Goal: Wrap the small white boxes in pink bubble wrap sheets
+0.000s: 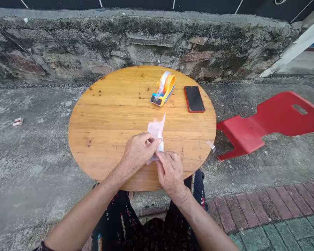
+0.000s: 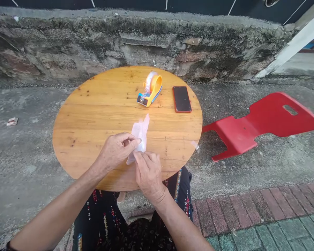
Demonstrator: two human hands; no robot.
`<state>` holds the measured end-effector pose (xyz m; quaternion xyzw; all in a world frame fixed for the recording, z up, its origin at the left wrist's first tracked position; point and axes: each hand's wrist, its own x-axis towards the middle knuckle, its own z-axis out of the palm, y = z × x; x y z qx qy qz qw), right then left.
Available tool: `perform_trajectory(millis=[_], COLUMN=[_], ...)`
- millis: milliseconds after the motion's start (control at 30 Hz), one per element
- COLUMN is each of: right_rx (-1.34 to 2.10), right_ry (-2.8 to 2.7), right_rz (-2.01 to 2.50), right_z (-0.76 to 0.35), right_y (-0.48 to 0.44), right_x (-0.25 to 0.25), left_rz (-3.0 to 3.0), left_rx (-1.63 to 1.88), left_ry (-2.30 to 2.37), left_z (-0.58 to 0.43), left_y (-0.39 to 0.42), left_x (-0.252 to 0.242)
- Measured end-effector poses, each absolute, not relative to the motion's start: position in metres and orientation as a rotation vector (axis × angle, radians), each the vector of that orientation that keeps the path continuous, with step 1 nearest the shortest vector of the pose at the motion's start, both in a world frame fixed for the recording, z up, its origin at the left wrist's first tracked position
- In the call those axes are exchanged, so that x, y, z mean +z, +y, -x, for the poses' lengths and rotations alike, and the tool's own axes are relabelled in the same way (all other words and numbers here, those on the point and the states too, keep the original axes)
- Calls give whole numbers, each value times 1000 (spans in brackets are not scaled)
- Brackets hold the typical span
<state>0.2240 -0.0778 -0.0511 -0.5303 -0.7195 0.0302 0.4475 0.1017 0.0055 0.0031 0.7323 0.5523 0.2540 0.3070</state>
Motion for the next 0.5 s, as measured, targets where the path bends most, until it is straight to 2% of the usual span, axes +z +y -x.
perform_trajectory(millis=[300, 500], right_rx=[93, 107], right_ry=[-1830, -1865], right_rz=[1338, 1358], right_z=[-226, -228], right_y=[-79, -82], right_x=[-46, -41], left_rz=[-1808, -1674], left_rx=[882, 892], left_ry=[1460, 1441], left_z=[-107, -105], left_y=[6, 5], left_x=[-11, -16])
